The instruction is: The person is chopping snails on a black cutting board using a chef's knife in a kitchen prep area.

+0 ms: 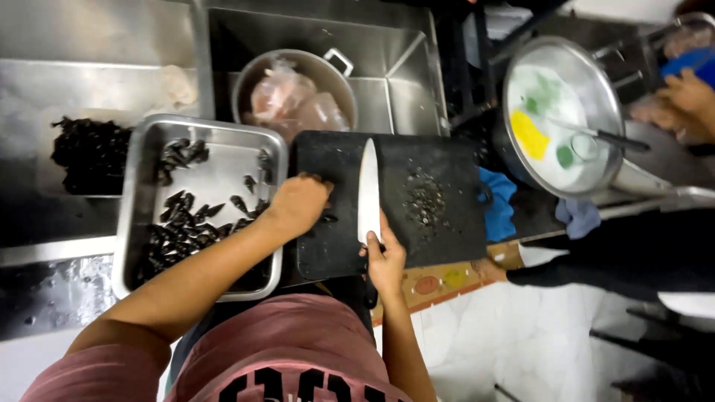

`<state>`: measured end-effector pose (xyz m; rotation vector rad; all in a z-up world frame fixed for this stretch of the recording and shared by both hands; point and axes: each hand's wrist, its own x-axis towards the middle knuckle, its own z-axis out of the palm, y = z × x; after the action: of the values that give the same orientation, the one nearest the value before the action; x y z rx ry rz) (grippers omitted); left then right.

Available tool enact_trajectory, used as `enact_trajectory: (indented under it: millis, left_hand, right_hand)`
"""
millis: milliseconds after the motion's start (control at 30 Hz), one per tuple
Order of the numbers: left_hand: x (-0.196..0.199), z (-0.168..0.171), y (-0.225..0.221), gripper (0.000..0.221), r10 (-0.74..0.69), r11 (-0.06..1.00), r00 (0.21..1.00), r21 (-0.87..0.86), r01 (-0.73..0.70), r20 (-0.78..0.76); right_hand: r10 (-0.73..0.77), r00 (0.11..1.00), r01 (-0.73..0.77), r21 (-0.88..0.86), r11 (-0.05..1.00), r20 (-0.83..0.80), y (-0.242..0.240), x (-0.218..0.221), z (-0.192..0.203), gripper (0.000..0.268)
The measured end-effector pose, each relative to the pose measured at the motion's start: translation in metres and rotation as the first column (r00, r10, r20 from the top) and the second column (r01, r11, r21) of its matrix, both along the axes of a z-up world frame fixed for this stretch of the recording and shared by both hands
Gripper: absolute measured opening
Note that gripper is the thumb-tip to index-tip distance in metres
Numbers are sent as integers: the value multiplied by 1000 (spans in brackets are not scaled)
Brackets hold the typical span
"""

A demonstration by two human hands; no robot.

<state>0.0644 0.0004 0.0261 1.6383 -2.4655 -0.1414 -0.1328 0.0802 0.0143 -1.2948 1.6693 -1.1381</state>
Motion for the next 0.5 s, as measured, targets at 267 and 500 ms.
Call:
enact_trajectory:
  millis: [267,500]
  left_hand:
    - [-12,24,-13,14,61,919,948,389,69,-312]
    - [-40,3,9,21,120,924,919,380,34,-375]
  right_hand:
    - [49,996,-41,-108,993,71,5,1,13,41]
    - [-39,999,39,-75,996,4,-2,-5,5,42]
